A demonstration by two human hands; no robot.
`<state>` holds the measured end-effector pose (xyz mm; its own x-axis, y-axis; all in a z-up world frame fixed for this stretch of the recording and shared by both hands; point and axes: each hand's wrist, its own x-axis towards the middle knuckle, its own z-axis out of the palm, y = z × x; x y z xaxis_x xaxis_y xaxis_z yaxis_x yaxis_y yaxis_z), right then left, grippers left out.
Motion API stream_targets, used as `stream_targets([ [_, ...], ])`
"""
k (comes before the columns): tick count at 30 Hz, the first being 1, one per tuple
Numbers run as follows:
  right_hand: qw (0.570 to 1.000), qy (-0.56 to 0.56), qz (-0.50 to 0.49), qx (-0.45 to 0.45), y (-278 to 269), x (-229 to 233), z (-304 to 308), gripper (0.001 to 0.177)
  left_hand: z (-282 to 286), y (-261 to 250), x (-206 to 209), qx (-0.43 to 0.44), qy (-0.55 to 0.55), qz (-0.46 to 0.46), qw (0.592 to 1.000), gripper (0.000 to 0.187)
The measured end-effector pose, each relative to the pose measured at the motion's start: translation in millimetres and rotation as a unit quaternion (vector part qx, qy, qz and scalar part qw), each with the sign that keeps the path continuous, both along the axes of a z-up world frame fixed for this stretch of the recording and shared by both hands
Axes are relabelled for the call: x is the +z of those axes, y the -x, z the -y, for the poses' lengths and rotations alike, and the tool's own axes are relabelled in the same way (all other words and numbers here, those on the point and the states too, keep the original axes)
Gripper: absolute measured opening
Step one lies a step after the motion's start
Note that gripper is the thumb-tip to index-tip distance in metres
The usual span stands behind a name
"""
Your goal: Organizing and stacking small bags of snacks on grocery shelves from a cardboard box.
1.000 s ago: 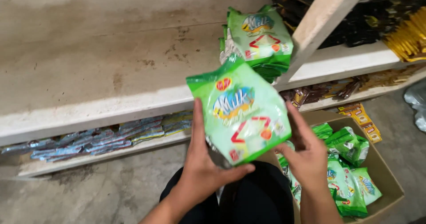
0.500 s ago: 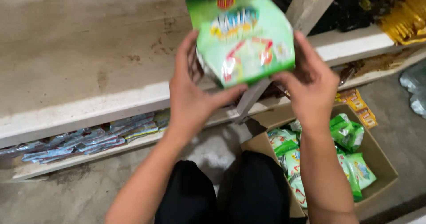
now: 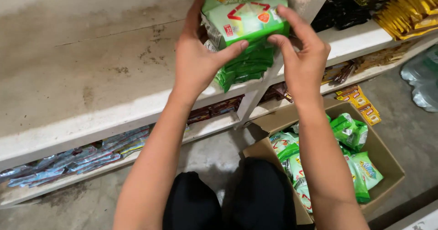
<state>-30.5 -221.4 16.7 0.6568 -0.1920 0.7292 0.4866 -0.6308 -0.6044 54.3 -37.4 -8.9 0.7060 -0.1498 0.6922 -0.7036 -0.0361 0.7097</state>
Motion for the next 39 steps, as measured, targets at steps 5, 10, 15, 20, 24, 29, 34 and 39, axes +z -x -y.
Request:
stream_targets([
  [5,0.991,0.113,0.019,-0.063,3,-6,4,0.044,2,-3,-6,0.106,-0.13,0.019,0.986,0.103],
  [10,0.988,0.135,0.041,-0.059,2,2,7,0.039,-1,-4,-1,0.086,-0.157,0.032,0.983,0.103],
  [15,0.99,0.124,0.037,-0.062,-5,6,11,0.037,3,3,9,0.052,-0.095,0.032,0.994,0.082],
  [20,0.989,0.136,-0.013,-0.053,3,13,10,0.038,-1,-1,1,0.089,-0.186,0.034,0.978,0.088],
  [24,0.979,0.187,-0.041,-0.068,5,22,9,0.036,7,4,-3,0.149,-0.171,0.042,0.973,0.1],
  [29,0.989,0.139,-0.049,-0.034,2,11,16,0.038,11,13,1,0.165,-0.19,0.031,0.967,0.069],
  [34,0.974,0.212,-0.044,-0.061,11,23,11,0.036,9,14,9,0.178,-0.219,0.065,0.957,0.069],
  [39,0.949,0.314,-0.011,-0.02,4,27,6,0.043,15,21,11,0.215,-0.314,0.16,0.911,0.059],
])
